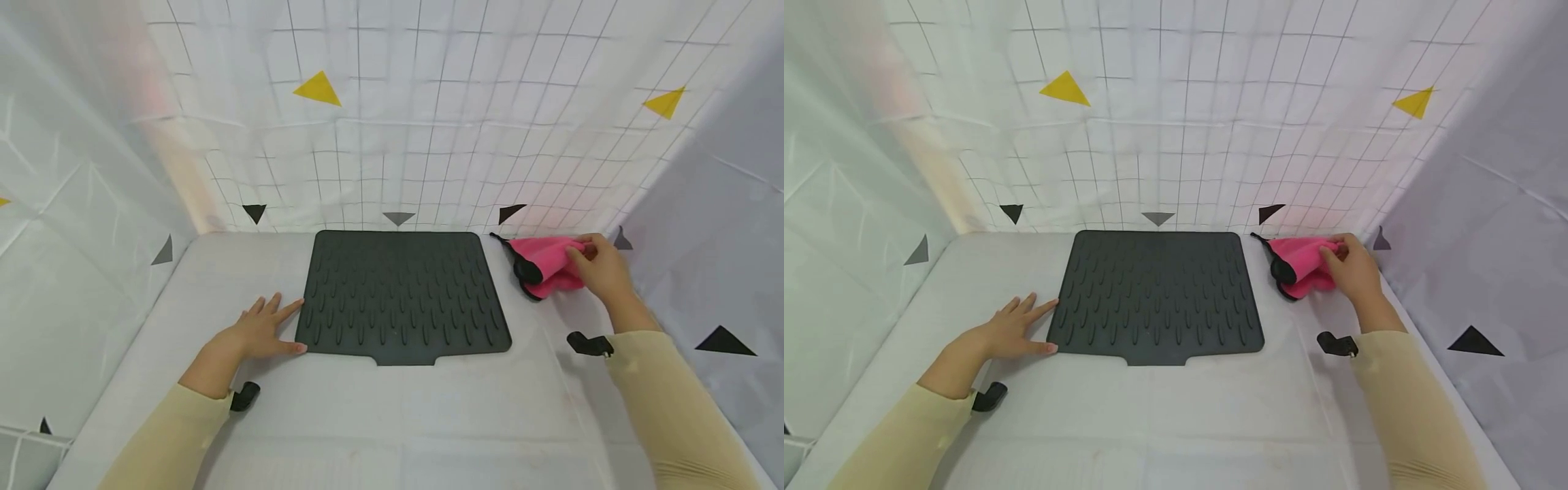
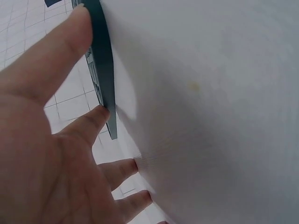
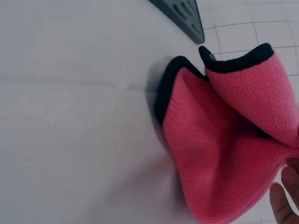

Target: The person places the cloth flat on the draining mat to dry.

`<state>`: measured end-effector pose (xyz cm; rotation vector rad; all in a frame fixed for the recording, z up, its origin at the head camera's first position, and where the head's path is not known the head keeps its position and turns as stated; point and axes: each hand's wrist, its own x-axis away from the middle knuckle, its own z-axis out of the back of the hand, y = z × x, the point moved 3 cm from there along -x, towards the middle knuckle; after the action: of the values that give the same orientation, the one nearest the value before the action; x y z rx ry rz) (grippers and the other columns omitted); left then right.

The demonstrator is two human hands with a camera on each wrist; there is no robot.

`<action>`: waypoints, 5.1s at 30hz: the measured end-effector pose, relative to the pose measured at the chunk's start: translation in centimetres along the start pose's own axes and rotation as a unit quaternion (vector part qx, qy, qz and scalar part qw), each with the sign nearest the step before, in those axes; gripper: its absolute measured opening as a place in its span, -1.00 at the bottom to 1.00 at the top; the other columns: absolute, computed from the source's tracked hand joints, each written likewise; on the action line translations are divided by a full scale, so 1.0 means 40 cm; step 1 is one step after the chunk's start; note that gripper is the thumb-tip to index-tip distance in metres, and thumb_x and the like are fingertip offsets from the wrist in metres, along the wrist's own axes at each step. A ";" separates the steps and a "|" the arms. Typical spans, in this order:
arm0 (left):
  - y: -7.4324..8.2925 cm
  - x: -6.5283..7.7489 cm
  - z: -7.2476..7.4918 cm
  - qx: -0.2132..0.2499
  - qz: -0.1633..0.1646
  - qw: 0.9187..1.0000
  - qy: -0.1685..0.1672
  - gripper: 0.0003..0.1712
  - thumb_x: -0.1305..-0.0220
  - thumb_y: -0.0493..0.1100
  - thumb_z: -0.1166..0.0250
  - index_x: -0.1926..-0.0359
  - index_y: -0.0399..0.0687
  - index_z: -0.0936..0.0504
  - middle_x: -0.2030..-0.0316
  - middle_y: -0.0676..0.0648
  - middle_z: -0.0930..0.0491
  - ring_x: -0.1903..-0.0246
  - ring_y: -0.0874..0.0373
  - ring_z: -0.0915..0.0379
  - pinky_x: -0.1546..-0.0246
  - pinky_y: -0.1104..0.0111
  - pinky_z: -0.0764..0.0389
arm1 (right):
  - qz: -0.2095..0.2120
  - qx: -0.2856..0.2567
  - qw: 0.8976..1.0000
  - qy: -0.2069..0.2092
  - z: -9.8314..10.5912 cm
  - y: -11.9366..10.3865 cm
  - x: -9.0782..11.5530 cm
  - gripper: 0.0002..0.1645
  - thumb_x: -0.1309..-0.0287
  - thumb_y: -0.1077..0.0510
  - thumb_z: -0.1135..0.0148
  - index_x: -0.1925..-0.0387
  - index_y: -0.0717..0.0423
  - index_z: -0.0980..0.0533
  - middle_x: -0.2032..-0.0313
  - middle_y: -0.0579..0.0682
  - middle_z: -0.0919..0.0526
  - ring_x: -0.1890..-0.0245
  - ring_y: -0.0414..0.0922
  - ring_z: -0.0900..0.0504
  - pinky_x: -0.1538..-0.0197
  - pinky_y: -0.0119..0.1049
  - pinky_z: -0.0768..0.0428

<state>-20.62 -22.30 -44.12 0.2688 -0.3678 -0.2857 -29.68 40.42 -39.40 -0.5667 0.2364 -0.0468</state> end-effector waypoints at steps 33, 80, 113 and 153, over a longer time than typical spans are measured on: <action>-0.002 -0.004 -0.006 0.002 -0.009 1.000 0.002 0.16 -0.14 0.43 -0.33 -0.56 -0.03 -0.09 -0.48 -0.54 0.12 -0.41 -0.61 0.26 -0.25 -0.46 0.03 | 0.069 -0.042 0.990 0.113 0.118 -0.266 0.032 -0.46 -0.44 -0.16 -0.07 -0.12 0.20 -0.46 0.10 0.19 -0.56 0.14 0.02 -0.48 0.22 -0.53 -0.36; 0.007 0.000 -0.001 -0.005 -0.012 1.000 0.005 0.14 -0.17 0.44 -0.29 -0.56 -0.03 -0.09 -0.47 -0.55 0.12 -0.41 -0.61 0.26 -0.24 -0.48 0.05 | 0.203 -0.199 0.958 -0.033 -0.177 -0.656 0.014 -0.65 -0.39 -0.05 -0.21 -0.01 0.11 -0.49 0.28 0.03 -0.54 0.26 -0.06 -0.53 0.21 -0.24 -0.53; 0.001 0.006 -0.003 -0.004 -0.010 1.000 0.005 0.13 -0.18 0.41 -0.30 -0.56 -0.04 -0.09 -0.47 -0.54 0.11 -0.41 -0.61 0.25 -0.25 -0.47 0.03 | 0.182 -0.086 0.965 -0.165 -0.288 -0.575 0.043 -0.50 -0.40 -0.07 -0.19 -0.27 0.01 -0.44 0.08 0.02 -0.60 0.08 -0.04 -0.57 0.00 -0.05 -0.57; 0.075 -0.006 0.016 0.000 -0.060 0.995 0.080 -0.09 -0.35 0.15 -0.30 -0.52 -0.19 -0.17 -0.39 -0.53 -0.17 -0.35 -0.51 -0.11 -0.28 -0.31 -0.18 | 0.160 -0.115 0.977 -0.079 -0.223 -0.391 0.103 -0.54 -0.45 -0.04 -0.14 -0.20 0.15 -0.49 0.15 0.08 -0.58 0.18 0.00 -0.53 0.13 -0.07 -0.50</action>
<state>-20.42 -19.60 -42.69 0.3125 -0.1945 -0.3802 -27.42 22.08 -39.16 -0.7520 0.1759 0.3412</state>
